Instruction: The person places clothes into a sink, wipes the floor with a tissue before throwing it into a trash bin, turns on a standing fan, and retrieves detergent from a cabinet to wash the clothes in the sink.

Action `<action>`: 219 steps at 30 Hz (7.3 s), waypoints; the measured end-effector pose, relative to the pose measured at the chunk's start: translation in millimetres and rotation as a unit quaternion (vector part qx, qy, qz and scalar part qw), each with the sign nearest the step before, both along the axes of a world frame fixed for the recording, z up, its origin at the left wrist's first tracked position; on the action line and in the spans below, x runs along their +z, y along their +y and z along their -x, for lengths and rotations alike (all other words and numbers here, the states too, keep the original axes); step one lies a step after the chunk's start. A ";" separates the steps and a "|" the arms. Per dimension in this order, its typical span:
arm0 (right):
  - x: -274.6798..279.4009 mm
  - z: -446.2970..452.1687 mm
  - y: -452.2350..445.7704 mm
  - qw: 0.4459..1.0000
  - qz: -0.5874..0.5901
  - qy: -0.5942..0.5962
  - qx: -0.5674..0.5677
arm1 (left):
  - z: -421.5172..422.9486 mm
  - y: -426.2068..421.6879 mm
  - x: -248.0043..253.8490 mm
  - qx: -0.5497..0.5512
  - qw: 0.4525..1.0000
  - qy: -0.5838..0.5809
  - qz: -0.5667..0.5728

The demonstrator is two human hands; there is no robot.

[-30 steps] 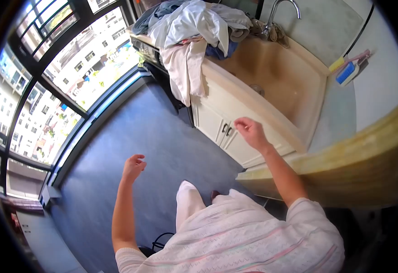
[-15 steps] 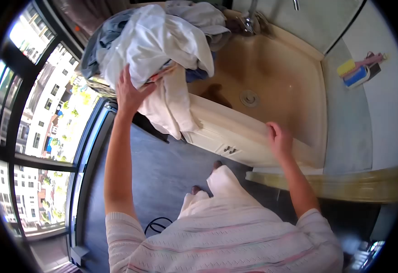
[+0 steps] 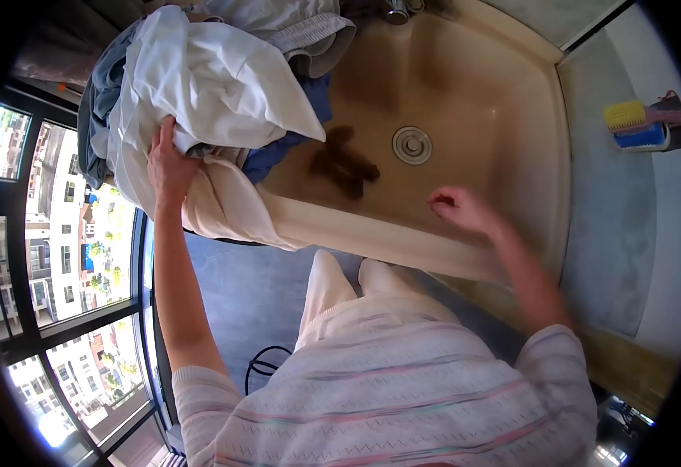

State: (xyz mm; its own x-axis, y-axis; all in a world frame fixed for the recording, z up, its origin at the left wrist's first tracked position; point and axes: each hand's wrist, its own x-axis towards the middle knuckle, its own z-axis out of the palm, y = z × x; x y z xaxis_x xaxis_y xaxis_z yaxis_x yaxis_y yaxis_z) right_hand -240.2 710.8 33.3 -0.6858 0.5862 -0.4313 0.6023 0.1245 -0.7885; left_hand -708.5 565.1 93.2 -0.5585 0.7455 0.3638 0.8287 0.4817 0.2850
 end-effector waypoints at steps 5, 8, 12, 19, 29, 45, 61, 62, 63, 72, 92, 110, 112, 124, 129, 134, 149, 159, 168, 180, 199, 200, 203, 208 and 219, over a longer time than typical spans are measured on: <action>-58.4 -26.7 59.9 0.995 -0.019 -0.098 0.004 | 16.1 -3.5 -0.7 -0.035 0.990 -0.062 -0.123; -72.8 -50.0 75.4 0.976 0.037 -0.213 -0.022 | 19.3 -5.3 -3.0 -0.052 0.985 -0.064 -0.152; -98.6 -65.1 92.5 0.978 0.021 -0.197 -0.069 | 29.4 -1.9 -6.2 -0.052 0.988 -0.059 -0.136; -120.6 57.1 73.8 0.979 -0.128 -0.158 0.027 | 85.3 20.2 -8.0 -0.007 0.984 0.140 -0.112; -101.9 184.6 41.5 0.967 0.015 -0.217 0.133 | 51.2 0.8 16.4 -0.038 0.999 -0.019 0.022; 6.6 45.9 180.5 0.967 0.230 0.107 -0.028 | -148.1 146.2 8.7 -0.350 0.858 -0.365 -0.091; -160.0 -66.4 108.4 0.918 0.325 -0.164 -0.158 | -130.6 138.0 -15.8 -0.320 0.866 -0.380 -0.061; -149.3 -64.4 110.6 0.926 0.304 -0.162 -0.155 | -136.7 139.9 -12.9 -0.323 0.853 -0.404 -0.063; -138.5 -60.4 113.9 0.935 0.281 -0.158 -0.150 | -140.3 141.2 -11.1 -0.326 0.841 -0.426 -0.067; -46.5 -15.8 147.7 0.970 0.144 0.025 -0.193 | -148.7 113.0 81.5 -0.401 0.902 -0.151 -0.058; 48.8 136.4 173.7 0.967 -0.094 0.042 0.235 | -55.4 71.4 54.7 -0.051 0.958 -0.234 -0.154; 60.2 144.2 152.3 0.849 -0.379 0.300 -0.214 | -55.0 74.3 38.5 -0.080 0.868 -0.420 -0.253; 47.5 141.4 122.2 0.914 -0.072 0.365 -0.164 | -86.1 67.9 71.1 -0.105 0.807 -0.523 -0.254; 50.7 -27.7 136.7 0.919 0.058 0.298 -0.250 | -259.8 136.9 42.2 -0.496 0.784 -0.363 0.081; 32.1 -118.6 202.0 0.942 -0.210 0.084 -0.250 | -186.3 100.7 56.9 -0.396 0.910 -0.109 -0.053; 40.0 -85.4 184.9 0.972 -0.101 -0.012 -0.213 | -83.5 74.4 53.2 -0.018 0.999 0.002 0.027; 105.8 130.3 81.1 0.940 0.084 0.270 -0.191 | -196.2 91.9 58.7 -0.470 0.782 -0.409 -0.025; 156.0 -47.6 166.4 0.954 -0.236 0.036 -0.180 | -64.8 89.6 23.3 -0.117 0.993 -0.024 -0.006; 113.9 -30.0 224.7 0.924 -0.372 0.011 -0.084 | -124.0 117.0 46.7 -0.243 0.819 -0.489 -0.178; -24.3 -16.8 141.7 1.000 -0.023 0.004 0.000 | -176.3 78.9 62.3 -0.537 0.765 -0.354 -0.026; -64.4 -179.1 148.3 0.838 -0.237 -0.491 0.024 | -120.9 117.4 78.9 -0.295 0.844 -0.350 -0.278; -34.6 -146.4 128.9 0.861 -0.297 -0.409 0.055 | -144.1 115.1 91.9 -0.339 0.817 -0.384 -0.264; 25.0 -59.6 69.6 0.907 -0.367 -0.152 0.144 | -202.9 123.8 97.7 -0.439 0.734 -0.443 -0.267; -8.6 -47.3 57.3 0.962 -0.079 -0.163 0.207 | -245.0 140.6 100.1 -0.464 0.424 -0.749 -0.210; 92.9 78.5 94.3 0.915 0.239 0.293 -0.141 | -240.4 143.2 53.0 -0.482 0.386 -0.786 -0.026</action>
